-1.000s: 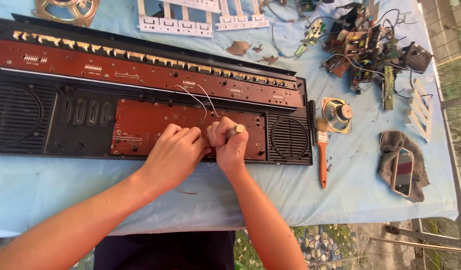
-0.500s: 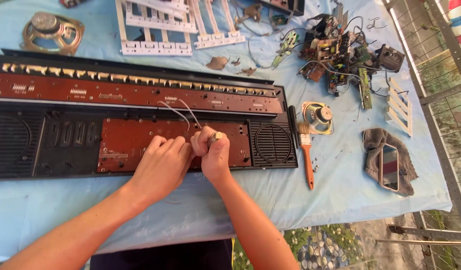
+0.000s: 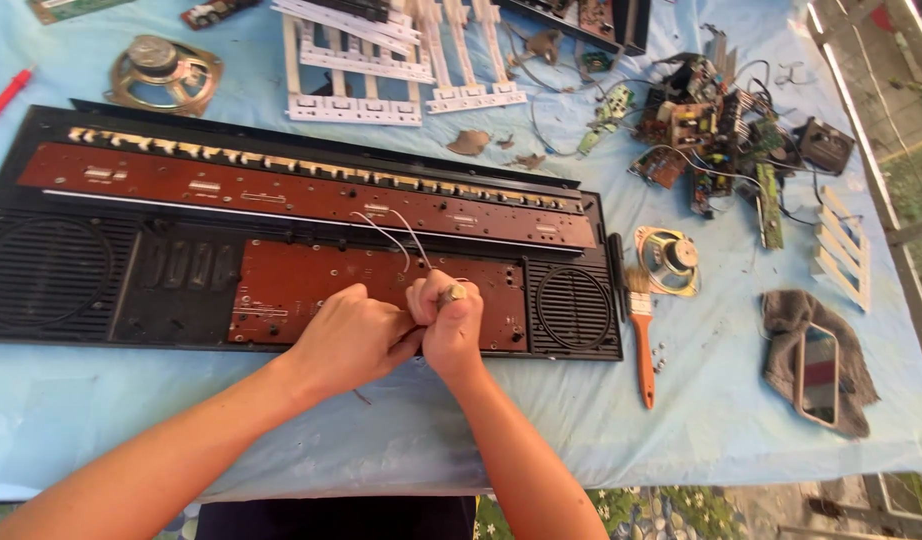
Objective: The person uses a screwdriver to work on the internal circuit board of a disassembled stereo receiver. They manipulate wires and components on the board while the device remains open on a table covered with a blue sheet.
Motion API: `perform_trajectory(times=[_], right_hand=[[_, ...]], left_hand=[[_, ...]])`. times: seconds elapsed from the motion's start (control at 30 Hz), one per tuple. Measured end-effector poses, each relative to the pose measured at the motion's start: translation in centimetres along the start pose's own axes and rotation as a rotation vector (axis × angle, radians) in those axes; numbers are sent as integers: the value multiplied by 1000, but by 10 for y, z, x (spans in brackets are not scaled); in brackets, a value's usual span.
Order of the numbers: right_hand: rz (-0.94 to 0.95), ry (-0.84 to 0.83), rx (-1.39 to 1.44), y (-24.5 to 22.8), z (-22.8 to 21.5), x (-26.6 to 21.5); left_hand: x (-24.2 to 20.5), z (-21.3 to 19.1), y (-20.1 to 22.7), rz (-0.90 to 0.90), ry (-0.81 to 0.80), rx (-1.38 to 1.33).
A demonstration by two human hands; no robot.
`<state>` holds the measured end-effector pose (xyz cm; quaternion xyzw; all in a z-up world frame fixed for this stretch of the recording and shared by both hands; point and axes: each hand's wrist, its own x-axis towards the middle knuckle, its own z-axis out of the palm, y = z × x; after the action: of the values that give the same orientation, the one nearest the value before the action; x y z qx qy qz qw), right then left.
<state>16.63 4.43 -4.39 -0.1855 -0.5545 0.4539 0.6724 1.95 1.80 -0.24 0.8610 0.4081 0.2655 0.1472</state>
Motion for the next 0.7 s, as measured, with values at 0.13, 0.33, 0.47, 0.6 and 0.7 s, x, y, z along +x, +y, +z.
perform_trajectory(times=[0.13, 0.33, 0.47, 0.6, 0.7], right_hand=[[-20, -21, 8, 1, 1, 1], [-37, 6, -67, 6, -2, -4], [-63, 13, -90, 4, -1, -2], [-63, 22, -115, -3, 6, 0], [-79, 29, -103, 5, 1, -3]], left_hand=[[-1, 6, -9, 95, 25, 60], [-3, 18, -19, 65, -69, -34], [-1, 14, -17, 54, -87, -83], [0, 10, -16, 56, -97, -133], [1, 9, -17, 60, -108, -127]])
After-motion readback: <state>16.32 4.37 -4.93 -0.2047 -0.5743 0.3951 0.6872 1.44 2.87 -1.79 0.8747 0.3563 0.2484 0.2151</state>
